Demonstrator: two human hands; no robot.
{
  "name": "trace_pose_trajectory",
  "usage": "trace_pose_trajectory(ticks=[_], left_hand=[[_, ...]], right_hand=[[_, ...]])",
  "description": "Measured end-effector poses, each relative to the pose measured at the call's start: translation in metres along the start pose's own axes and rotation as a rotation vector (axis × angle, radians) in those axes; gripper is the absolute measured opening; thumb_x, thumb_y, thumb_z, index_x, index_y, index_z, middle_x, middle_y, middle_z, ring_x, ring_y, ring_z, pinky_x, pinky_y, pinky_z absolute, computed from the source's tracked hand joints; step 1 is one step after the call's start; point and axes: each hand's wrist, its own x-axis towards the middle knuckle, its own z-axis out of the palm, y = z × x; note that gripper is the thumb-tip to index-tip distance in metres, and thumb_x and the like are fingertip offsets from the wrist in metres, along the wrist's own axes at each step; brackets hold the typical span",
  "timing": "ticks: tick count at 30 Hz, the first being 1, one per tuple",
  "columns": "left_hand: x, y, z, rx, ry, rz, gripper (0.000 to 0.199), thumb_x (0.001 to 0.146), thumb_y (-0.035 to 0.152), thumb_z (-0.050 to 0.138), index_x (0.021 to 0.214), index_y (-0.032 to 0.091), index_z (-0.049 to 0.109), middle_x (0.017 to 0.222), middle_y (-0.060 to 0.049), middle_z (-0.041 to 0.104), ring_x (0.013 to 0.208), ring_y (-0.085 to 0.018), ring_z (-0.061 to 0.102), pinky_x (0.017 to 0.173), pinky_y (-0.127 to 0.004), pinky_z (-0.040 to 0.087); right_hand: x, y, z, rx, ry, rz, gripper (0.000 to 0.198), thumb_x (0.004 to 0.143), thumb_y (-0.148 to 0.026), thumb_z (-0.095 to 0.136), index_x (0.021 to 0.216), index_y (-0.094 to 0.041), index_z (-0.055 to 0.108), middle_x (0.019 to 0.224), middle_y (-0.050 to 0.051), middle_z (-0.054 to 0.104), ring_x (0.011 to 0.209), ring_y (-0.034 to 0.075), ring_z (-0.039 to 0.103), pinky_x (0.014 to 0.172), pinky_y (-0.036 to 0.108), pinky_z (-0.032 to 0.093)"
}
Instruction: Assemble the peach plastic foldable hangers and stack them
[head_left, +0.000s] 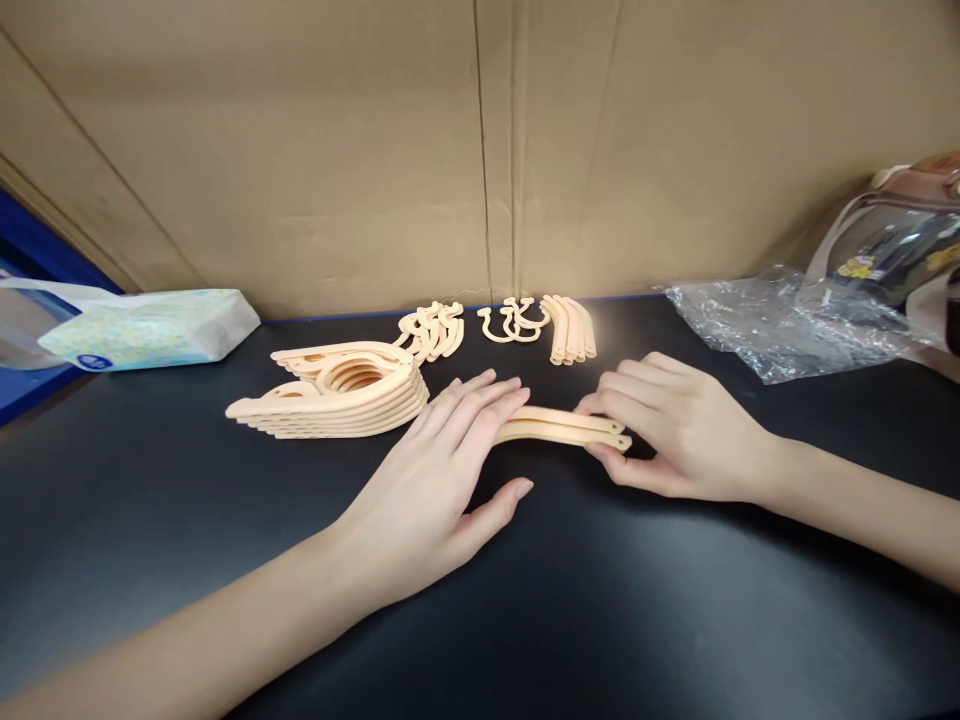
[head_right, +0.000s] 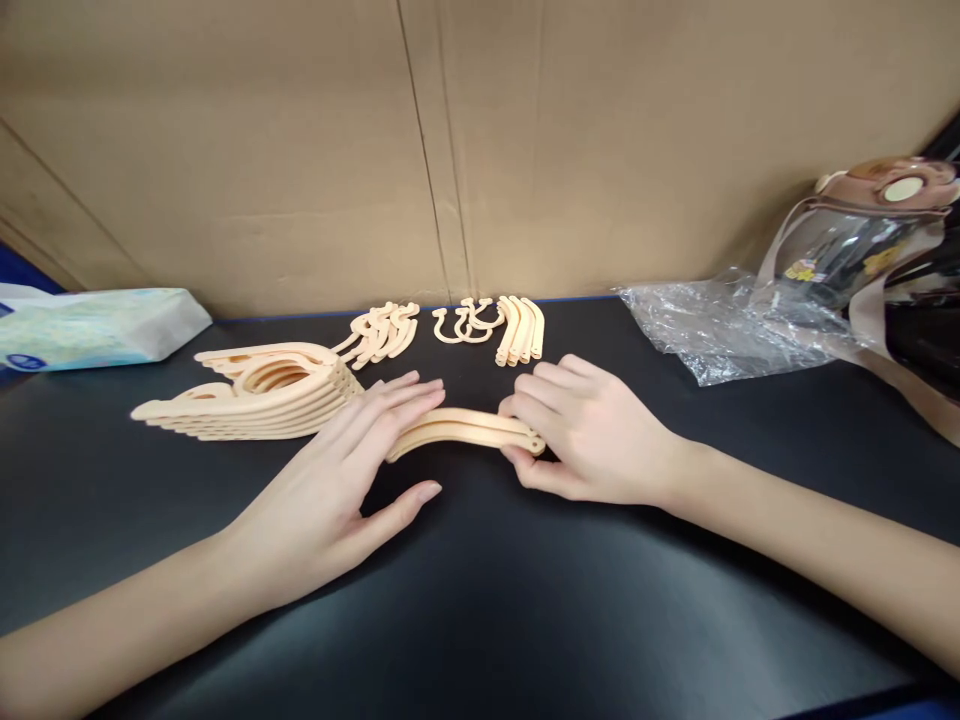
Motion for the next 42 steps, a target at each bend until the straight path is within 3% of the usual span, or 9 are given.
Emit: trace_pose_trajectory(ticks=[5, 13, 35, 39, 42], left_hand=[[0.001, -0.002, 0.000, -0.070, -0.032, -0.044, 0.028, 0.095, 0.030, 0.053, 0.120, 0.017, 0.054, 0.114, -0.008, 0.063, 0.110, -0.024, 0.053, 0.093, -0.040, 0.045], [0.003, 0.000, -0.002, -0.062, -0.033, -0.036, 0.015, 0.093, 0.026, 0.054, 0.105, 0.019, 0.061, 0.097, -0.003, 0.062, 0.091, -0.021, 0.052, 0.079, -0.037, 0.039], [0.002, 0.002, -0.002, -0.050, -0.081, -0.023, 0.016, 0.089, 0.025, 0.051, 0.100, 0.020, 0.061, 0.093, -0.003, 0.063, 0.086, -0.021, 0.052, 0.073, -0.038, 0.036], [0.001, 0.002, -0.002, -0.044, -0.072, -0.027, 0.026, 0.088, 0.029, 0.055, 0.111, 0.018, 0.059, 0.102, -0.005, 0.063, 0.091, -0.023, 0.054, 0.076, -0.039, 0.040], [-0.001, 0.000, 0.000, -0.040, -0.054, -0.019, 0.043, 0.088, 0.036, 0.059, 0.126, 0.016, 0.053, 0.121, -0.010, 0.060, 0.107, -0.026, 0.055, 0.087, -0.041, 0.045]], right_hand=[[-0.001, -0.003, 0.003, 0.072, -0.013, -0.092, 0.014, 0.088, -0.023, 0.051, 0.091, -0.014, 0.062, 0.072, 0.003, 0.058, 0.065, 0.017, 0.045, 0.063, 0.031, 0.034], [-0.004, -0.005, 0.005, 0.178, -0.058, -0.086, 0.014, 0.087, -0.024, 0.053, 0.092, -0.015, 0.062, 0.073, 0.002, 0.058, 0.067, 0.016, 0.046, 0.065, 0.031, 0.035], [-0.005, -0.002, 0.004, 0.402, -0.202, 0.005, 0.010, 0.087, -0.028, 0.058, 0.088, -0.019, 0.060, 0.070, -0.003, 0.053, 0.064, 0.012, 0.044, 0.064, 0.027, 0.034], [-0.005, 0.002, 0.005, 0.469, -0.198, 0.025, 0.022, 0.088, -0.039, 0.062, 0.088, -0.018, 0.060, 0.070, -0.003, 0.053, 0.065, 0.012, 0.046, 0.063, 0.026, 0.035], [-0.005, 0.007, 0.006, 0.505, -0.166, 0.046, 0.030, 0.093, -0.046, 0.056, 0.093, -0.017, 0.062, 0.073, -0.001, 0.055, 0.067, 0.013, 0.050, 0.063, 0.026, 0.036]])
